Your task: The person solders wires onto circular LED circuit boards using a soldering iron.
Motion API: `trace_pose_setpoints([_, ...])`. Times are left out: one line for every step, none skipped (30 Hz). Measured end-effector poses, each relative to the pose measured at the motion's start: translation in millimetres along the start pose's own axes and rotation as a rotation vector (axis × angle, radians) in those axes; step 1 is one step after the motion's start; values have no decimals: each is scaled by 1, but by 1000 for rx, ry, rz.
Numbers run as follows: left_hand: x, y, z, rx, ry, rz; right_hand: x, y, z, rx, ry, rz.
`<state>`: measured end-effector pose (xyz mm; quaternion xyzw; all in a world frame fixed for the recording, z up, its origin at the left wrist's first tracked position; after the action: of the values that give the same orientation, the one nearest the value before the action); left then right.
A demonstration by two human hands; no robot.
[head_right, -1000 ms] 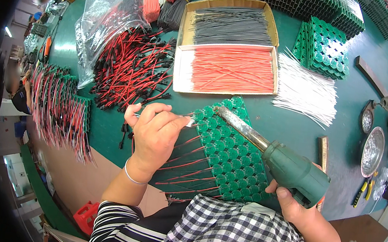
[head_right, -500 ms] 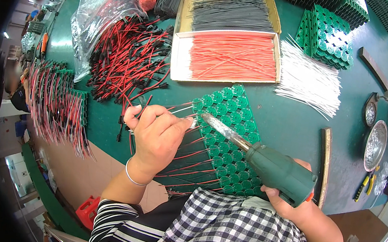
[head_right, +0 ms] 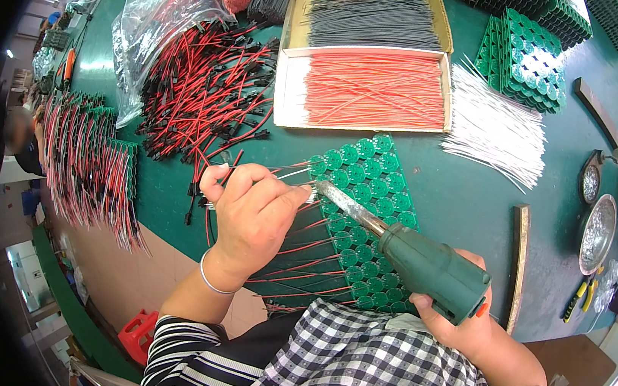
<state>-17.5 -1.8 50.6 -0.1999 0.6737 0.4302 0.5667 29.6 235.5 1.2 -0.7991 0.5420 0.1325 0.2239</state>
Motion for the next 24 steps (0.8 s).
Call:
trace_pose_setpoints([0, 0, 0, 1, 0, -1, 0, 0, -1, 0, 1, -1])
trace_pose_setpoints([0, 0, 0, 0, 0, -2, 0, 0, -1, 30, 29, -9])
trace_pose_setpoints([0, 0, 0, 1, 1, -6, 1, 0, 1, 61, 57, -17])
trace_pose_setpoints([0, 1, 0, 2, 1, -9, 1, 1, 2, 60, 57, -17])
trace_pose_setpoints([0, 1, 0, 2, 2, -9, 2, 1, 1, 5, 24, -1])
trace_pose_setpoints([0, 1, 0, 2, 1, -8, 1, 1, -1, -50, -10, 15])
trace_pose_setpoints([0, 1, 0, 2, 1, -7, 1, -1, -1, -49, -11, 16])
trace_pose_setpoints([0, 0, 0, 2, 0, -6, 2, -4, 4, 14, 44, 4])
trace_pose_setpoints([1, 0, 0, 3, 1, -9, 2, -5, 9, 77, 101, -10])
trace_pose_setpoints([1, 0, 0, 4, 1, -12, 0, -5, 5, 77, 101, -10])
trace_pose_setpoints([1, 0, 0, 4, 1, -12, -4, -5, 7, 173, 139, -18])
trace_pose_setpoints([1, 0, 0, 5, 2, -10, -5, -5, 11, 269, 178, -27])
trace_pose_setpoints([0, 1, 0, 5, 3, -8, -5, -4, 11, 268, 179, -27])
trace_pose_setpoints([0, 1, 0, 6, 4, -8, -9, -3, 10, 237, 257, 15])
trace_pose_setpoints([0, 1, 0, 9, 9, -5, -13, -3, 8, 208, 333, 57])
trace_pose_setpoints([0, 1, 1, 12, 14, -2, -13, -4, 8, 207, 333, 59])
trace_pose_setpoints([0, 1, 1, 14, 14, 0, -17, -5, 7, 186, 326, 91])
trace_pose_setpoints([0, 1, 1, 13, 17, 3, -20, -5, 5, 163, 319, 123])
trace_pose_setpoints([0, 0, 1, 12, 21, 6, -19, -6, 5, 160, 320, 124])
trace_pose_setpoints([0, 0, 1, 13, 23, 7, -17, -6, 6, 184, 379, 105])
trace_pose_setpoints([0, 0, 1, 14, 21, 7, -16, -6, 6, 208, 437, 88])
trace_pose_setpoints([0, 0, 0, 13, 19, 6, -18, -7, 5, 205, 436, 90])
trace_pose_setpoints([-1, 0, 0, 14, 21, 8, -15, -7, 5, 237, 339, 12])
trace_pose_setpoints([0, 1, 1, 17, 23, 8, -10, -8, 7, 270, 242, -64])
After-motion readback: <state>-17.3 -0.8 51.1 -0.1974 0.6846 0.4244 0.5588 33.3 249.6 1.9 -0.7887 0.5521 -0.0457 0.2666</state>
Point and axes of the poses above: each hand's wrist, its own y-axis towards the middle knuckle, its own x-axis out of the palm, z = x × y, the point moved 8 cm from there along y, towards the middle knuckle, and after that the axes turned 11 degrees about x, right-handed, at the moved point
